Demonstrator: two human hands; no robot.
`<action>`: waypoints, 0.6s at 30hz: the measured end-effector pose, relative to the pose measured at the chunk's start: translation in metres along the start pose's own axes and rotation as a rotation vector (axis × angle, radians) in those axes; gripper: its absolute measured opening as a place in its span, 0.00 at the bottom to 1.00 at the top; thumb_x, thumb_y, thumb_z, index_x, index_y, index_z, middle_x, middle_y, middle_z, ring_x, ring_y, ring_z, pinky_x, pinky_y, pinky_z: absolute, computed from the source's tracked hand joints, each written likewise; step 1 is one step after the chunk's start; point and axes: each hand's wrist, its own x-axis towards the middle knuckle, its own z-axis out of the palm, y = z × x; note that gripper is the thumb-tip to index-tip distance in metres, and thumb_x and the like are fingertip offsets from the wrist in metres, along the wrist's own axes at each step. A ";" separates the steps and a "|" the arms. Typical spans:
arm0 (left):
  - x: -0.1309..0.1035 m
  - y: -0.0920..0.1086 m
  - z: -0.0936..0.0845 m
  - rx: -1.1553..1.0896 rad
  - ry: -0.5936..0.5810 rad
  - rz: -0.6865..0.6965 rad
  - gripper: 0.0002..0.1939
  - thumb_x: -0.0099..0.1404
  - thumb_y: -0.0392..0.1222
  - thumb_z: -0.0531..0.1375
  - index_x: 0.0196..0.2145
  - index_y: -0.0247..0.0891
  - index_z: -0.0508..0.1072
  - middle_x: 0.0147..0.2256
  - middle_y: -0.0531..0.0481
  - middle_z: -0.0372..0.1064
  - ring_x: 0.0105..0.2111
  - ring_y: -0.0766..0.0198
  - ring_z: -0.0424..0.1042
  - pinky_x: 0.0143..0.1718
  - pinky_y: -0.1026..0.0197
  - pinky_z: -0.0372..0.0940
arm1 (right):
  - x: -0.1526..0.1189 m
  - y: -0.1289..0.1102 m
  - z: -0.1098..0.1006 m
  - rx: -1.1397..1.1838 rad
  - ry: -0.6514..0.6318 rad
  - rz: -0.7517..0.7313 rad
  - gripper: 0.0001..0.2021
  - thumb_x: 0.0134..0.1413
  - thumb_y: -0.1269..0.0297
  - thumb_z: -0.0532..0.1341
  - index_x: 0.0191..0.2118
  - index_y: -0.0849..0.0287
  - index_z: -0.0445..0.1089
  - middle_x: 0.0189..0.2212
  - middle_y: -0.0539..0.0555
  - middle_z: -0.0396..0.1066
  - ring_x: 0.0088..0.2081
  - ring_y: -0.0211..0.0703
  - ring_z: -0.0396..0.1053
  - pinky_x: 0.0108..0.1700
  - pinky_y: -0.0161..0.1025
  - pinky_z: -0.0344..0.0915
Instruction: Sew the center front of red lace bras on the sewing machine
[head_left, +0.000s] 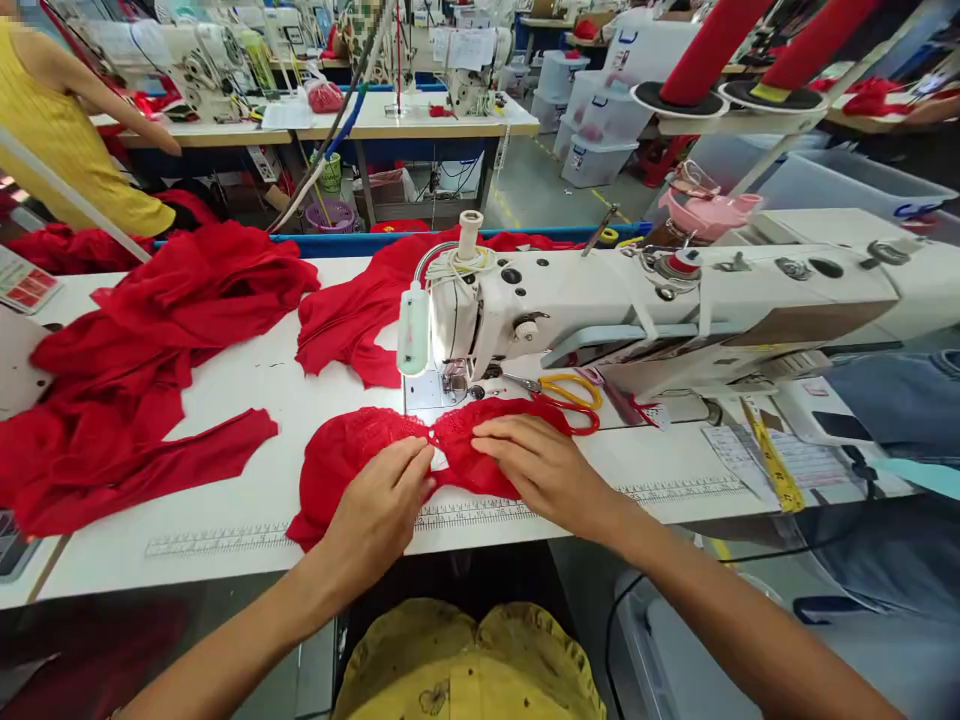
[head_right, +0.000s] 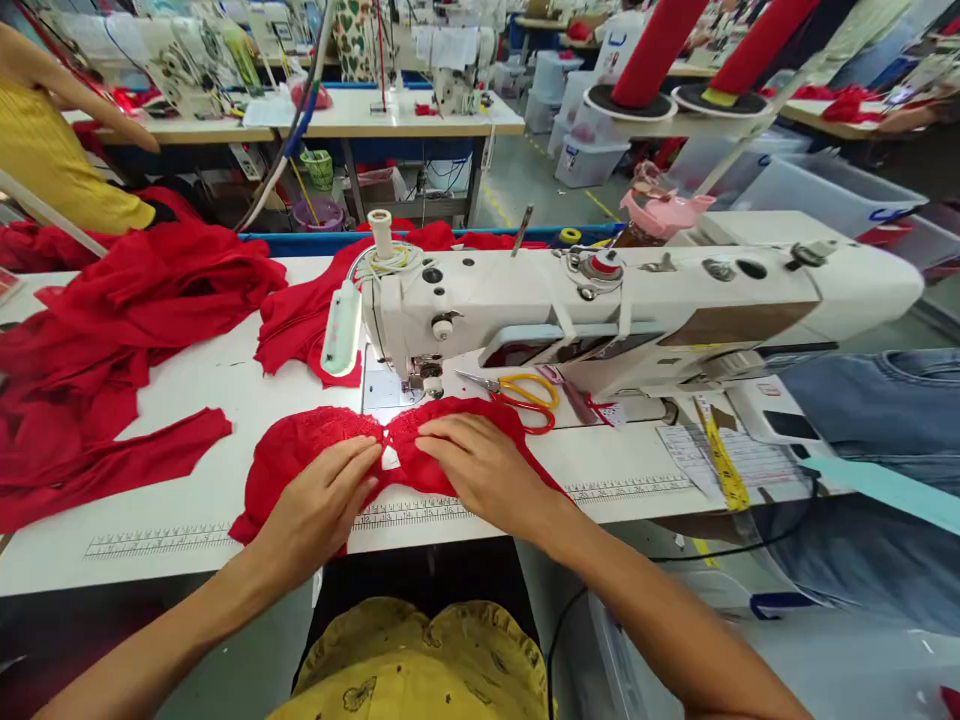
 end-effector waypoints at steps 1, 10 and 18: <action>0.004 -0.002 0.004 0.006 0.037 -0.007 0.17 0.74 0.36 0.52 0.58 0.31 0.68 0.55 0.35 0.70 0.56 0.52 0.70 0.57 0.49 0.70 | 0.008 -0.003 0.006 0.024 0.010 -0.023 0.16 0.67 0.75 0.52 0.52 0.59 0.72 0.50 0.59 0.74 0.53 0.45 0.71 0.55 0.47 0.71; 0.012 -0.031 0.022 -0.045 -0.093 0.004 0.20 0.75 0.37 0.51 0.62 0.32 0.63 0.62 0.35 0.63 0.64 0.49 0.61 0.64 0.38 0.60 | 0.011 0.016 0.041 0.026 -0.093 0.004 0.19 0.66 0.59 0.61 0.57 0.61 0.69 0.57 0.62 0.71 0.59 0.49 0.68 0.62 0.52 0.67; 0.014 -0.030 0.021 0.021 -0.103 0.000 0.20 0.74 0.37 0.51 0.62 0.33 0.65 0.62 0.37 0.63 0.65 0.47 0.60 0.65 0.37 0.57 | 0.006 0.017 0.030 -0.031 -0.202 0.051 0.21 0.66 0.57 0.60 0.60 0.59 0.67 0.60 0.60 0.68 0.62 0.51 0.65 0.65 0.56 0.61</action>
